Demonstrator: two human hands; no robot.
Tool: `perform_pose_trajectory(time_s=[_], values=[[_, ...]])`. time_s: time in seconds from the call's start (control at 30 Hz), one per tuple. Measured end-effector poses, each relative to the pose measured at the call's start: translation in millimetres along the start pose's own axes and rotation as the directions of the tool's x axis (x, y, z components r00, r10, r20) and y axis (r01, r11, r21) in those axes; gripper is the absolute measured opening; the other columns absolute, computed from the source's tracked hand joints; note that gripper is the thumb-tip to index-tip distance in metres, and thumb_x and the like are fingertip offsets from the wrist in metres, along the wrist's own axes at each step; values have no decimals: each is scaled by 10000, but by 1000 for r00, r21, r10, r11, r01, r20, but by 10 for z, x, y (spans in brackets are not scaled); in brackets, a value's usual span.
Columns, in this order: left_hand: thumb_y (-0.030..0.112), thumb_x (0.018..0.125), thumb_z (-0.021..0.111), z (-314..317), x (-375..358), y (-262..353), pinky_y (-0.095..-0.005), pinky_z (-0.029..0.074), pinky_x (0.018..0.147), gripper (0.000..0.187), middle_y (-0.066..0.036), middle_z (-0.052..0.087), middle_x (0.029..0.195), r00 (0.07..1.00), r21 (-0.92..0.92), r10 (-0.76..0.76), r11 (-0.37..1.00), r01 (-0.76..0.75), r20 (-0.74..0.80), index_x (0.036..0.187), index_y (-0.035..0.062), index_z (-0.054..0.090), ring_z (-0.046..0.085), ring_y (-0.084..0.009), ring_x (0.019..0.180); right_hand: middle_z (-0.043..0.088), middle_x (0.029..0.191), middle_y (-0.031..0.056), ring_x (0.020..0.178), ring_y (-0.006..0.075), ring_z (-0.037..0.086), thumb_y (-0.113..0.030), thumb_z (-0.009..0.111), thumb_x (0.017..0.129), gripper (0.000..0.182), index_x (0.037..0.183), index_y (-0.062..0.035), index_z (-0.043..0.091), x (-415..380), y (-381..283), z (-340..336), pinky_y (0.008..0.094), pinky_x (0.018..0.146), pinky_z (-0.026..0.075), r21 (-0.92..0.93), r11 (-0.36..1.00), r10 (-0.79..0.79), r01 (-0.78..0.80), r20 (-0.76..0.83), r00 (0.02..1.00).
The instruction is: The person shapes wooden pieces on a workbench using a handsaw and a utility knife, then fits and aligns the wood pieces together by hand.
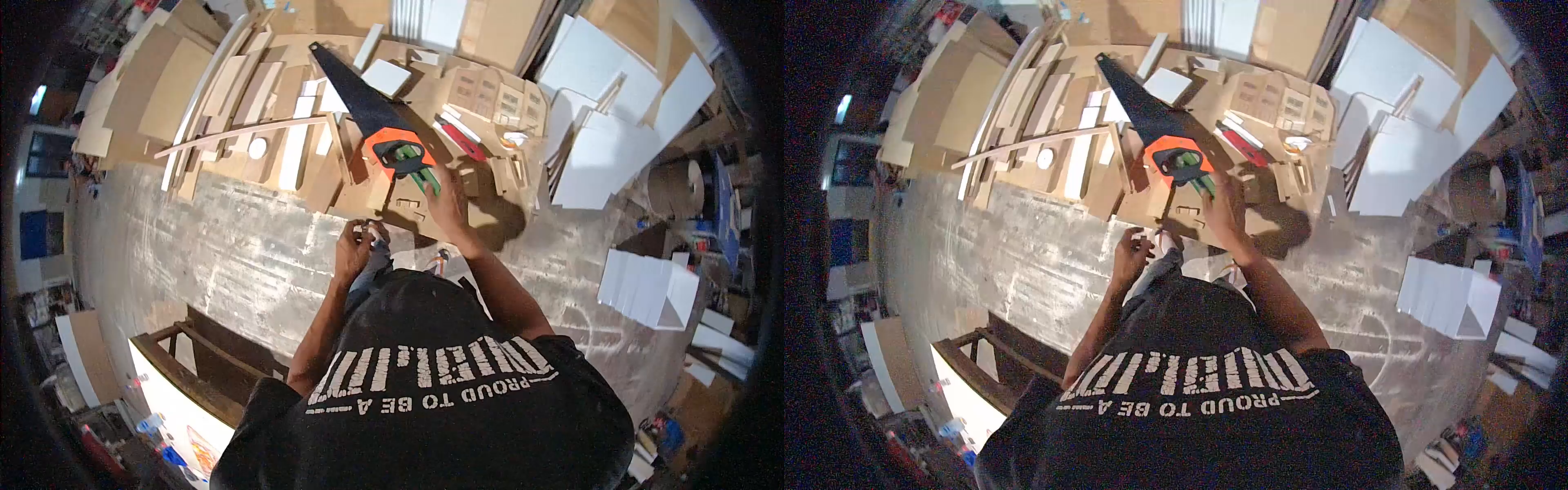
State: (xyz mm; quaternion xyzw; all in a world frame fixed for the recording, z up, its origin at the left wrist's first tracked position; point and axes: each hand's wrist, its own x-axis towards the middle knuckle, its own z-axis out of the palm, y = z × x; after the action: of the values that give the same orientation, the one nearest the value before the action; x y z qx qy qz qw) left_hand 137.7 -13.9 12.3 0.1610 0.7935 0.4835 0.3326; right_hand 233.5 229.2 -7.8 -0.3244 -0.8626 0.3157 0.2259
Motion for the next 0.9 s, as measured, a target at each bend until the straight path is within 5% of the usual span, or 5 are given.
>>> perform_pose_trajectory(time_s=[0.33,0.43,0.57,0.63,0.9], values=[[154,900,634,-412,-51,10,-310,533,644,322,-178,705,882,995,-159,-71,985,59,-67,1136,-59,585,683,-190,760,671,978,152,835,305,637,-320,681,881,367,1117,-41,648,800,125,190,419,742,496,297,900,231,-318,292,928],[164,909,635,-675,136,-78,-313,543,604,356,-149,704,927,997,-149,-65,987,58,-40,1204,-12,541,691,-198,763,630,1016,75,887,203,618,-288,646,931,317,1120,-35,616,805,-16,-69,363,765,493,511,697,280,-503,452,847],[170,912,634,-1054,322,-148,-311,539,615,341,-141,704,903,996,-165,-69,985,59,-53,1190,-8,550,677,-185,747,568,920,-3,830,101,545,-288,654,951,258,1028,-44,625,811,-559,-264,278,701,457,743,586,192,-323,260,946],[177,914,634,-1235,395,-161,-305,534,617,334,-137,704,894,998,-152,-68,986,65,-17,1183,-5,554,673,-181,744,561,944,-12,850,92,542,-269,639,964,228,1047,-58,622,852,-767,-206,273,717,462,811,288,365,-509,398,842],[174,890,649,-1802,861,67,-311,532,632,319,-140,722,876,989,-47,-74,996,80,128,1136,-15,576,682,-178,748,599,737,22,542,129,563,-252,652,942,235,882,-29,612,1368,-1599,1686,278,483,465,825,256,404,-504,383,831]])
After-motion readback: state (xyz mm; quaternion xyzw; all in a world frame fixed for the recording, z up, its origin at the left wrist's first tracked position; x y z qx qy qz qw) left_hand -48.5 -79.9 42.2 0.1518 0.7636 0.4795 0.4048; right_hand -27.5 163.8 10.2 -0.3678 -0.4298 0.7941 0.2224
